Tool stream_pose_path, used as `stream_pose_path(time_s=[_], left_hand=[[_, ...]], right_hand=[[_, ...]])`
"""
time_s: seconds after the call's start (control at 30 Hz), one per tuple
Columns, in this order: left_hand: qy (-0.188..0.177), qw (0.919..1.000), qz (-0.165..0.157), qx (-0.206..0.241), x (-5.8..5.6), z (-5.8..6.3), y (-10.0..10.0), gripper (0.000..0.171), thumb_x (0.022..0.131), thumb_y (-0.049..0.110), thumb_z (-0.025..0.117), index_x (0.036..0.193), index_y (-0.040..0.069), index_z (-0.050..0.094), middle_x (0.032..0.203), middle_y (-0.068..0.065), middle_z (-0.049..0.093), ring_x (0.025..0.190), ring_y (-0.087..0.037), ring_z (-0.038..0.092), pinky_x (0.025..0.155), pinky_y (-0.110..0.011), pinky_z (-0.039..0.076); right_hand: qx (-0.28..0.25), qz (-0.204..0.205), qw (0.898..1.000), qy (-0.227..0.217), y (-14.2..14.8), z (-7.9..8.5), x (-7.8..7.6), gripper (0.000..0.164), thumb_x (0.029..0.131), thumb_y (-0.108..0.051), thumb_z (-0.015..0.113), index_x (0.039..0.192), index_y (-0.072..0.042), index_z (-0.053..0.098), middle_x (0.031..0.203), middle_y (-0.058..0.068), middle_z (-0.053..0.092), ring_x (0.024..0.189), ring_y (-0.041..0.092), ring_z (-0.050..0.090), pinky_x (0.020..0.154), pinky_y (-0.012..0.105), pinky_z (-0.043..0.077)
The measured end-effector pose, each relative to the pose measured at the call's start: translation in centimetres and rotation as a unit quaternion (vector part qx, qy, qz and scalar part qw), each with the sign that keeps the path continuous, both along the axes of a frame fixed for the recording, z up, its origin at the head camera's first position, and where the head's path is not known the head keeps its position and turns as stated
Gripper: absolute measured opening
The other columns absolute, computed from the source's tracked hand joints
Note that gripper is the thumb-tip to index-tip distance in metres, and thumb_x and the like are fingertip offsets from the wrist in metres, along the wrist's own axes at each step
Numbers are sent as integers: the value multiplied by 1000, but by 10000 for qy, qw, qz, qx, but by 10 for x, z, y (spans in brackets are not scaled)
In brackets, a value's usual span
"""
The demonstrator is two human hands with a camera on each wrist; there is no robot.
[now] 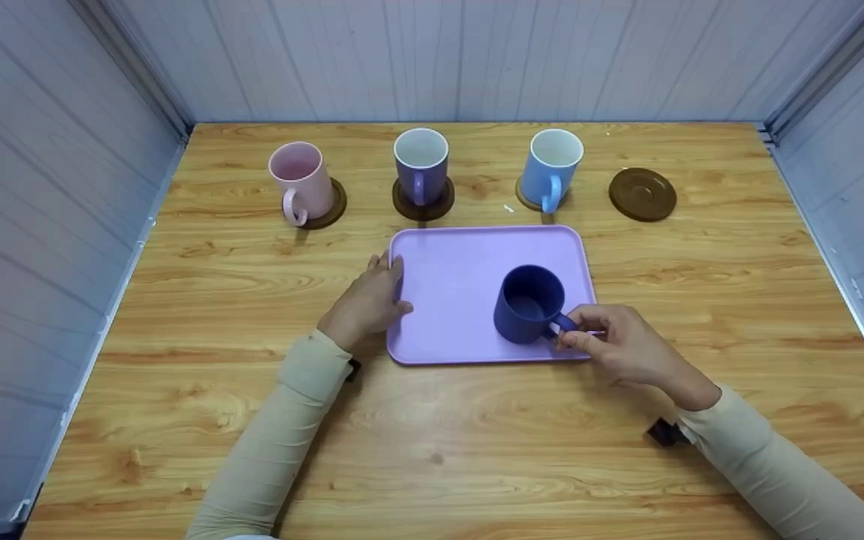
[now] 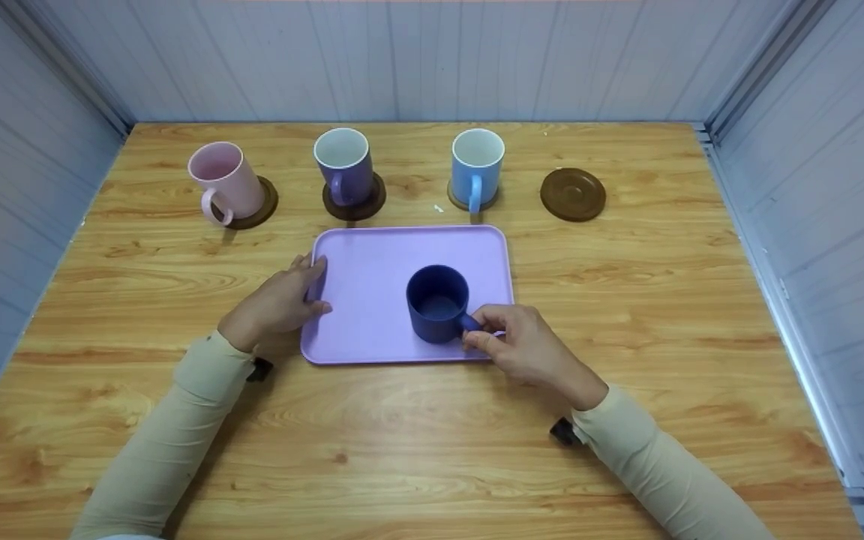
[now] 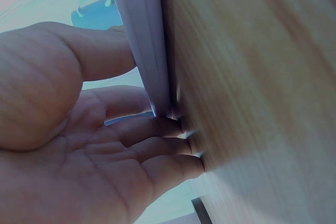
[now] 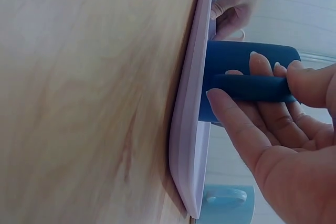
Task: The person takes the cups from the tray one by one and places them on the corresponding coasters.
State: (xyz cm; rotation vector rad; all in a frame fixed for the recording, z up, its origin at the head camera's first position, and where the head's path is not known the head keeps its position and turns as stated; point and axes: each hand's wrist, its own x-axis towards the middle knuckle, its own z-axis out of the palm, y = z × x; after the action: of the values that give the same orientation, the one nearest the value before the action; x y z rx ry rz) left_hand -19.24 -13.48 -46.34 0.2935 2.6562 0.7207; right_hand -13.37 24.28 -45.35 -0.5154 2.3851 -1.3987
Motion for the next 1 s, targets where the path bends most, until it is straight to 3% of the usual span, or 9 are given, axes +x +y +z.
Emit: stream_pose_path(time_s=[0.2, 0.63, 0.83, 1.0], left_hand=[[4, 10000, 3, 25, 1, 1, 0, 81, 99, 17, 70, 161, -6, 23, 166, -31, 18, 157, -43, 9, 128, -49, 13], [11, 10000, 33, 10, 0, 1, 0, 83, 98, 18, 71, 161, -5, 22, 167, -31, 17, 157, -44, 10, 127, -50, 14], [-39, 10000, 50, 12, 0, 3, 1, 83, 98, 18, 71, 162, -4, 22, 167, -30, 17, 158, -42, 10, 128, -49, 14], [29, 10000, -35, 21, 1, 3, 0, 83, 98, 19, 70, 161, -6, 22, 166, -32, 18, 157, -44, 10, 127, -50, 14]], right_hand=[[36, -82, 9999, 145, -1, 0, 1, 4, 96, -15, 74, 93, -15, 77, 88, -2, 77, 87, 13, 73, 76, 21, 57], [-207, -70, 9996, 205, -3, 0, 2, 6, 96, -14, 74, 95, -10, 78, 88, 2, 78, 87, 15, 75, 76, 22, 59], [-242, -198, 9993, 191, -5, 14, 3, 7, 96, -12, 73, 97, -7, 78, 89, 6, 79, 88, 24, 77, 76, 21, 58], [-264, -309, 9986, 345, -7, 30, 2, 8, 96, -11, 73, 98, -5, 78, 90, 7, 79, 87, 22, 77, 76, 21, 57]])
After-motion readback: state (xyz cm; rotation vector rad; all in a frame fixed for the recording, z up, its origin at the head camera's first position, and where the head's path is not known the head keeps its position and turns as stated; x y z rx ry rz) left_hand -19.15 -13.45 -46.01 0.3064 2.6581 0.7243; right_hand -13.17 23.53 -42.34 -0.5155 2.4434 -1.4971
